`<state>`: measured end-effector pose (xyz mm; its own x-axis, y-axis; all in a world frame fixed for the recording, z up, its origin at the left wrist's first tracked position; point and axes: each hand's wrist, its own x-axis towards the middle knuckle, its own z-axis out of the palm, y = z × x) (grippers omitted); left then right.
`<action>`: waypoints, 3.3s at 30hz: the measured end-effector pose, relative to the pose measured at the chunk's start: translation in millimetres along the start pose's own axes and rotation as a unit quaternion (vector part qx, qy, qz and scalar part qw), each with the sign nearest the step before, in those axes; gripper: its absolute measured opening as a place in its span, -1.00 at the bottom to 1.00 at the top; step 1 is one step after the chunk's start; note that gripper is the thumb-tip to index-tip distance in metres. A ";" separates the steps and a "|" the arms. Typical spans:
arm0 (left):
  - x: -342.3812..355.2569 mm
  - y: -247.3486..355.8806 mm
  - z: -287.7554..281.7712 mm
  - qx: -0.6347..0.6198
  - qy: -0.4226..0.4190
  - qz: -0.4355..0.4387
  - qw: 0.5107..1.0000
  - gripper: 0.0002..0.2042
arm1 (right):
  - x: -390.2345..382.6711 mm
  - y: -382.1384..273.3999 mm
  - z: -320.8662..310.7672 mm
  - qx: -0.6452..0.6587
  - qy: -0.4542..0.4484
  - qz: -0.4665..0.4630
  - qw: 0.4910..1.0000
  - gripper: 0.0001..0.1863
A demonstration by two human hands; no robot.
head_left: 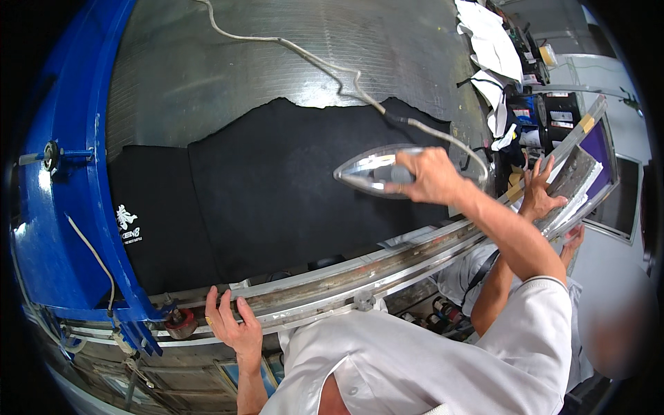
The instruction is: The person aligns a black t-shirt on a conveyor, retrieves a steam iron, and irons the garment. Another worker places a screen printing frame on the shirt and applies ink. The person then irons the printed area to set the design.
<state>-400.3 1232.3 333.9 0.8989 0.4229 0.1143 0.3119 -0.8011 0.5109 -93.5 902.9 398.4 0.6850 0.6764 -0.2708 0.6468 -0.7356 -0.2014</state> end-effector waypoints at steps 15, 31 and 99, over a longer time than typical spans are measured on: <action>-0.7 -2.2 3.3 -0.011 0.016 -0.005 1.000 -0.82 | -1.5 -49.8 11.4 0.015 -0.072 0.022 0.997 -0.56; -1.6 -6.5 0.3 -0.007 0.019 0.004 1.000 -0.77 | 56.3 -116.2 6.5 -0.017 -0.025 -0.023 0.999 -0.48; -1.7 -3.7 3.1 0.015 -0.008 0.011 1.000 -0.84 | -29.1 -30.6 19.0 0.016 -0.041 0.025 0.999 -0.52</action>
<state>-402.1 1233.2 329.1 0.9104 0.3986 0.1111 0.3011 -0.8223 0.4829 -139.7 905.0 394.6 0.6857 0.6340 -0.3576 0.6003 -0.7704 -0.2147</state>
